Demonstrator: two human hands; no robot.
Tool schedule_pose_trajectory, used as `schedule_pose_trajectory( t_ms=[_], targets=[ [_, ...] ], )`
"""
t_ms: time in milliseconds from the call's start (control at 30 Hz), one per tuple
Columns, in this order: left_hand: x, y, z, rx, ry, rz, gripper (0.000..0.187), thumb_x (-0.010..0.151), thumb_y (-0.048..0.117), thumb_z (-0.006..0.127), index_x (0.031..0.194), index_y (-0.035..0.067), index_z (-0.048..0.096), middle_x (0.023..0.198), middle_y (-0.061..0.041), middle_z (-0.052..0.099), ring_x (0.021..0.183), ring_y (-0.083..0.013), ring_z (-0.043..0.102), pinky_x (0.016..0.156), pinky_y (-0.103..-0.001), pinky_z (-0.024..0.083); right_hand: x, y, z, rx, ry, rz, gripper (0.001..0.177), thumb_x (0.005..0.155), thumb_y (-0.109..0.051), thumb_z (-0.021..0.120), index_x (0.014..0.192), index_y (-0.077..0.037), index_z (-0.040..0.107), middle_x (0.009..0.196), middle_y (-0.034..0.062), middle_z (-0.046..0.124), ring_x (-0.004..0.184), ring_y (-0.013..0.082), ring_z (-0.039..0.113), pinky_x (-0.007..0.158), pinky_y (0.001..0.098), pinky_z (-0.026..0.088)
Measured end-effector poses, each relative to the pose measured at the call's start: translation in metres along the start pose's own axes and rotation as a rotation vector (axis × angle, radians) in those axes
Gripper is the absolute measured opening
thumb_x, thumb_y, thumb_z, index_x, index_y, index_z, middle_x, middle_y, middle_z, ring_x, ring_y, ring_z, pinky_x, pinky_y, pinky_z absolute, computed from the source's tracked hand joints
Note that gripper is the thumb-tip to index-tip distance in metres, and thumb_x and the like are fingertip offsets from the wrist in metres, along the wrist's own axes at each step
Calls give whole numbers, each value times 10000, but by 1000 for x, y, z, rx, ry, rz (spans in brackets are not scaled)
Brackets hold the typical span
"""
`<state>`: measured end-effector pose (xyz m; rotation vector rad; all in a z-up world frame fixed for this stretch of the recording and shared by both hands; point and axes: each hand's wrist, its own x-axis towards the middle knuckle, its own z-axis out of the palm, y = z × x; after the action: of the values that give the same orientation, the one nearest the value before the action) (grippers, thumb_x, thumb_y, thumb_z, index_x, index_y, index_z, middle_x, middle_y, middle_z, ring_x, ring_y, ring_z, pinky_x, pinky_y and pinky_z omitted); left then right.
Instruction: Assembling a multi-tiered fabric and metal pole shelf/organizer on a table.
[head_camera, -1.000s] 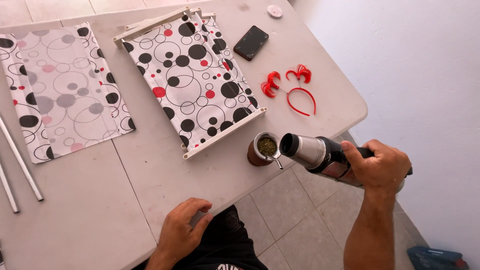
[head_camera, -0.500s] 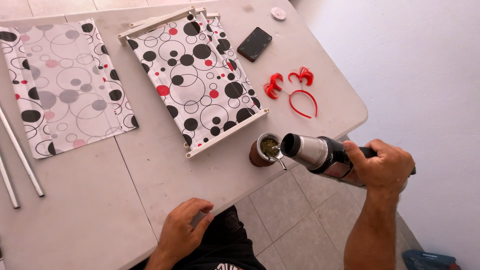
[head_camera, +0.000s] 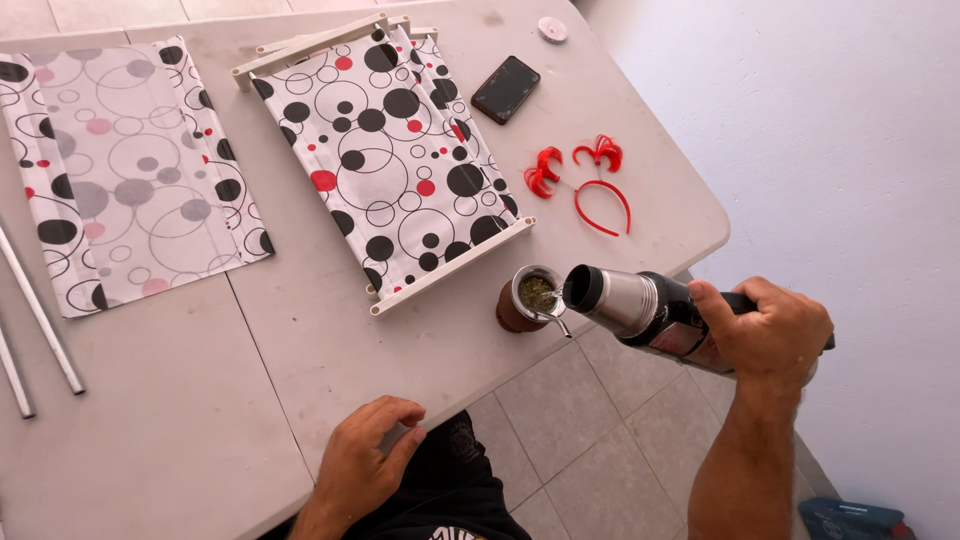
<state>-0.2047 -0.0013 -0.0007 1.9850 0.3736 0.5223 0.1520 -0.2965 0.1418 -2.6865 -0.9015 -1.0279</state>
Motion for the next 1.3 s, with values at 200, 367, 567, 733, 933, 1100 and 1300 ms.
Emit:
schedule_pose_trajectory(
  t_ms=[200,367,567,733,933,1100,1300],
  targets=[
    [-1,2,-1,-16,12,11,121,863,182,703,967,140,748,900,34,788,812,-122,740,736,-274,592,0,-12,-8,92,-55,117,685,925,-676,731,637,-86,538,531,10,359,545,187,306,540,364,271],
    [-1,2,-2,-32,15,10,126,868,180,712,976,131,752,902,28,791,815,-124,744,745,-269,600,6,-39,-29,303,-148,271,680,931,-550,699,581,-74,362,587,-23,194,621,146,195,548,343,210],
    [0,3,-3,-33,-2,9,117,874,182,707,970,132,752,889,28,785,802,-125,738,735,-270,598,11,-32,-31,572,-180,347,667,978,-527,627,614,-117,247,627,-51,188,633,107,184,550,314,156],
    [2,8,-6,-7,-23,-15,122,885,197,697,974,139,757,903,26,793,819,-126,746,747,-279,598,41,6,-9,848,-43,653,812,820,-912,538,597,-168,301,514,29,378,472,103,370,411,274,207],
    [-2,-1,0,-17,-11,-71,135,875,216,703,965,144,773,906,30,810,818,-122,752,744,-270,604,83,70,45,1100,337,826,796,790,-863,709,652,-147,391,538,24,423,503,108,416,492,263,342],
    [0,-3,1,-3,-10,-87,147,880,245,695,954,148,777,907,34,819,816,-122,762,738,-269,608,116,74,84,1243,561,1043,530,856,-584,718,752,-92,553,505,16,446,430,112,402,428,279,302],
    [0,-9,6,6,28,-70,142,862,262,724,931,151,780,889,17,819,759,-127,766,711,-263,612,134,39,83,1205,611,1284,581,706,-639,700,750,-61,659,448,-16,380,436,114,340,524,244,335]
  ],
)
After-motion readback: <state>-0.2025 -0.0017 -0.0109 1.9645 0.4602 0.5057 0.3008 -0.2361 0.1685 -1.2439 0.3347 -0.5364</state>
